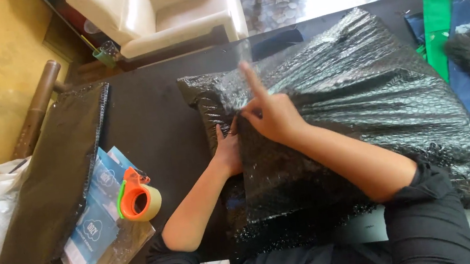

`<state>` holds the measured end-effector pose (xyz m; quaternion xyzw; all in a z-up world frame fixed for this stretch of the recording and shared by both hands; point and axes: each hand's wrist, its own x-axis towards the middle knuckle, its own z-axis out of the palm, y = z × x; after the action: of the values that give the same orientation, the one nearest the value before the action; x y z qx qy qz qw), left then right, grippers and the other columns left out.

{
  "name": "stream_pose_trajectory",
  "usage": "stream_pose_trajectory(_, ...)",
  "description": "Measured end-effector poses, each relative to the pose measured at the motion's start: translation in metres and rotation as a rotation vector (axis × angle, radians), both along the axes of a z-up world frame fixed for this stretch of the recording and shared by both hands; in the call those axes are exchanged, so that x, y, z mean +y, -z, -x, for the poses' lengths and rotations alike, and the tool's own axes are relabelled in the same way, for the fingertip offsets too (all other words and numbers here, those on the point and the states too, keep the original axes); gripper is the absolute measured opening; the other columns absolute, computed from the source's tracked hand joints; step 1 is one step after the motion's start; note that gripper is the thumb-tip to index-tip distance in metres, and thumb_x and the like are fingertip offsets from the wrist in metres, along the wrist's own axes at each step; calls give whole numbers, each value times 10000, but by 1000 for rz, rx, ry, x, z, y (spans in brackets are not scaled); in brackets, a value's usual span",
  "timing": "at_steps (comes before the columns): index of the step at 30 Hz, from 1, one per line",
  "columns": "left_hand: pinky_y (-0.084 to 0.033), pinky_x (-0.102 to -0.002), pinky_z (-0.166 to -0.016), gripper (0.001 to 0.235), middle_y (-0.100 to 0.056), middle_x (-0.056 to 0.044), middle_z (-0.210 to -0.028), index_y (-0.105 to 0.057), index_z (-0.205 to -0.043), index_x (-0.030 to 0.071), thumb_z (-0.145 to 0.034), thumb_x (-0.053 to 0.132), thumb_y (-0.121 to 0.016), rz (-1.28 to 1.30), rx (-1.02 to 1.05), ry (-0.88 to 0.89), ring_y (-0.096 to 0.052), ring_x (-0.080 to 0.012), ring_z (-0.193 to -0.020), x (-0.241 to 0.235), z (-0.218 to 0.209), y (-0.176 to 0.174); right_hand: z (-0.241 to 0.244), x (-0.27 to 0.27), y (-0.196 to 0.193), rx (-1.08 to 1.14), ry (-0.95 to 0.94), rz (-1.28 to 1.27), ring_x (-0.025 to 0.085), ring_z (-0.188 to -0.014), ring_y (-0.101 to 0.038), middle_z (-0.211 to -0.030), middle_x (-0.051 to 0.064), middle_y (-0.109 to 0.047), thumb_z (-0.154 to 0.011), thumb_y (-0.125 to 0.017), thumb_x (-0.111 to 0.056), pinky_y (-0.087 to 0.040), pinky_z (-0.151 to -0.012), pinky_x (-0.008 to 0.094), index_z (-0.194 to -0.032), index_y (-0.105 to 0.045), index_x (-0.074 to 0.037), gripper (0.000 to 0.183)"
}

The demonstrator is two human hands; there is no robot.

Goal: Wrapping a blue bag in black bubble wrap and securing it with tape.

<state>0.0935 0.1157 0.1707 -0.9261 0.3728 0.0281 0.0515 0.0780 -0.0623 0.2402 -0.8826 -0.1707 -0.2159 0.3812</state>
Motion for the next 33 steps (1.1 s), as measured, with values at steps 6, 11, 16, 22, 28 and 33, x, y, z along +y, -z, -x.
stream_pose_trajectory(6, 30, -834, -1146, 720, -552, -209, -1447, -596, -1413, 95, -799, 469, -621, 118, -5, 31, -394, -374, -1433, 12, -41, 79, -12, 12, 65, 117, -75, 109, 342, -832, -767, -918, 119, -804, -871, -708, -38, -594, -788, 457, -1693, -81, -167, 1042)
stream_pose_trajectory(11, 104, -760, -1176, 703, -518, -158, -1513, -572, -1444, 112, -799, 387, -623, 179, 146, -50, -344, -324, -1488, 11, -42, 64, -18, 13, 68, 148, -78, 66, 363, -846, -768, -959, 140, -804, -901, -708, -47, -595, -793, 461, -1686, 8, -157, 1068)
stream_pose_trajectory(16, 218, -558, -1221, 971, -213, -3, -1710, -146, -1676, 263, -797, 207, -555, 739, 591, -97, -118, -178, -1580, 44, -75, 113, -17, 14, 75, 182, -71, 121, 389, -870, -764, -971, 152, -801, -899, -709, -62, -600, -808, 500, -1678, 45, -141, 1087)
stream_pose_trajectory(22, 48, -624, -1216, 736, 68, -158, -1728, 108, -1662, 333, -1137, 326, -406, 1517, 768, -34, 119, -362, -1558, 37, -23, 46, -14, 20, 79, 229, -101, 295, 388, -860, -765, -943, 154, -796, -891, -713, -70, -602, -814, 493, -1668, 96, -135, 1124)
stream_pose_trajectory(28, -90, -619, -1229, 495, -501, -49, -1572, -577, -1467, 278, -1018, 487, -558, 595, -190, 67, -439, -224, -1469, 37, -14, 39, -18, 18, 65, 286, -66, 371, 420, -882, -757, -931, 203, -784, -886, -750, -121, -589, -854, 534, -1657, 147, -180, 1184)
stream_pose_trajectory(33, 55, -631, -1228, 669, -514, 17, -1557, -504, -1489, 234, -993, 683, -468, 461, -16, 43, -432, -137, -1469, 49, -15, 43, -11, 19, 50, 335, -65, 372, 387, -878, -767, -865, 120, -800, -886, -711, -107, -587, -878, 507, -1671, 112, -222, 1143)
